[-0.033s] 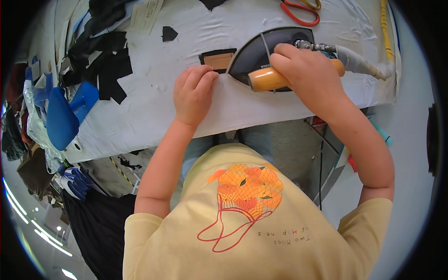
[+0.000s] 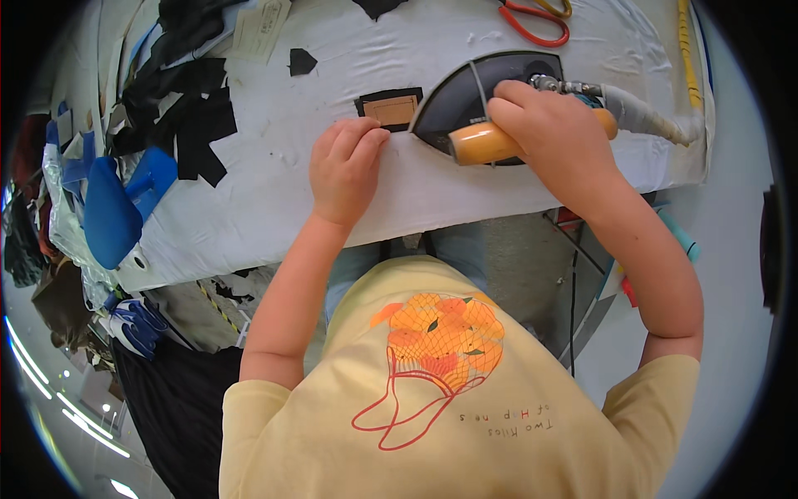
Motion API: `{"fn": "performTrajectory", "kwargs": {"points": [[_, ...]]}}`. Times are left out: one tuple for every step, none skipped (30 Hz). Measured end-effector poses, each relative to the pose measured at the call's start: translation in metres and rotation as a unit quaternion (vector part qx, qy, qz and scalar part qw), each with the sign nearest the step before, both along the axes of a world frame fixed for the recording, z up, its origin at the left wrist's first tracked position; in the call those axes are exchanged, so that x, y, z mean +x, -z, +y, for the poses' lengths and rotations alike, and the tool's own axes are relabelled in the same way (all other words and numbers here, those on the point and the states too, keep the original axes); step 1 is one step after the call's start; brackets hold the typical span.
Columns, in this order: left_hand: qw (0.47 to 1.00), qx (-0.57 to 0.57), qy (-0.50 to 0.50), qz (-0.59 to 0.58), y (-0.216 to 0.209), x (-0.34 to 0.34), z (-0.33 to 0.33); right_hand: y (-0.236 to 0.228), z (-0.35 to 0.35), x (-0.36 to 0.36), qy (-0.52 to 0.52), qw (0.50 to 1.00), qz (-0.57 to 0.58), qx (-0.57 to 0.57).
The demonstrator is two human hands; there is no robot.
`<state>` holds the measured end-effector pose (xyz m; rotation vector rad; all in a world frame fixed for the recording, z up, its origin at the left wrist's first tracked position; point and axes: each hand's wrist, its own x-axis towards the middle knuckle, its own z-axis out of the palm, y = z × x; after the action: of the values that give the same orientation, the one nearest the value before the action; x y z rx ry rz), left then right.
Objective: Cutting fabric pieces to size using scissors and pressing them with an industrial iron according to a template.
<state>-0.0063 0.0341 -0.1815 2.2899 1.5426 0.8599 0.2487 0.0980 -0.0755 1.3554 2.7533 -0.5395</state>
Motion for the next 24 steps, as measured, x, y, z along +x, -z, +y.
{"fn": "performTrajectory", "kwargs": {"points": [[1.000,0.001,-0.002,0.002,-0.001,0.001,0.000,-0.001,-0.002,0.007,0.002,1.000,-0.010,-0.003],[1.000,0.001,-0.004,0.003,-0.001,0.001,-0.001,-0.001,-0.004,0.013,0.003,1.000,-0.009,-0.003],[1.000,0.001,-0.003,0.004,-0.001,0.000,-0.001,0.001,-0.006,0.021,0.018,1.000,-0.007,0.003],[1.000,-0.001,0.006,0.018,-0.001,0.000,0.000,0.000,-0.008,0.031,0.034,0.999,-0.007,0.011],[0.999,-0.004,0.012,0.034,0.000,-0.001,0.000,0.000,-0.008,0.041,0.054,0.999,-0.007,0.002],[0.999,-0.004,0.011,0.034,-0.001,-0.002,0.001,-0.004,-0.010,0.049,0.081,0.996,-0.025,0.012],[0.998,0.014,0.041,0.048,-0.002,0.001,0.004,-0.006,-0.014,0.059,0.113,0.992,-0.045,0.023],[0.995,0.031,0.069,0.063,-0.005,0.003,0.007,-0.004,-0.016,0.072,0.164,0.984,-0.072,0.006],[0.995,0.030,0.070,0.061,-0.006,0.005,0.010,-0.002,-0.016,0.086,0.180,0.982,-0.051,0.023],[0.993,0.027,0.089,0.076,-0.006,0.007,0.013,-0.001,-0.013,0.090,0.196,0.979,-0.030,0.040],[0.990,0.024,0.107,0.092,-0.005,0.007,0.014,-0.004,-0.010,0.093,0.235,0.971,-0.038,0.009],[0.990,0.023,0.106,0.092,-0.005,0.006,0.013,-0.003,-0.012,0.089,0.234,0.971,-0.039,0.008],[0.990,0.014,0.110,0.086,-0.002,0.006,0.014,-0.004,-0.013,0.076,0.203,0.967,-0.012,0.151],[0.990,0.004,0.111,0.083,0.000,0.005,0.014,-0.005,-0.015,0.064,0.164,0.942,0.017,0.291],[0.991,0.004,0.109,0.084,0.001,0.005,0.015,-0.002,-0.026,0.054,0.145,0.951,0.049,0.268],[0.990,-0.002,0.114,0.077,0.000,0.006,0.016,0.005,-0.039,0.041,0.110,0.962,0.069,0.242],[0.990,-0.008,0.120,0.073,0.000,0.006,0.016,0.016,-0.051,0.025,0.076,0.970,0.090,0.215],[0.990,-0.009,0.121,0.075,0.000,0.006,0.016,0.030,-0.053,0.008,0.080,0.976,0.105,0.171],[0.991,-0.010,0.117,0.065,0.001,0.005,0.016,0.044,-0.051,-0.008,0.083,0.981,0.120,0.127],[0.992,-0.011,0.116,0.052,0.000,0.006,0.017,0.058,-0.048,-0.018,0.084,0.981,0.117,0.127],[0.992,-0.011,0.116,0.052,-0.001,0.006,0.017,0.075,-0.045,-0.026,0.110,0.978,0.142,0.106],[0.992,-0.013,0.112,0.054,-0.002,0.006,0.016,0.084,-0.042,-0.031,0.137,0.973,0.168,0.084],[0.992,-0.014,0.108,0.056,-0.002,0.006,0.016,0.087,-0.039,-0.031,0.137,0.973,0.169,0.083],[0.992,-0.015,0.108,0.056,-0.001,0.006,0.016,0.088,-0.036,-0.032,0.115,0.977,0.153,0.092]]}}
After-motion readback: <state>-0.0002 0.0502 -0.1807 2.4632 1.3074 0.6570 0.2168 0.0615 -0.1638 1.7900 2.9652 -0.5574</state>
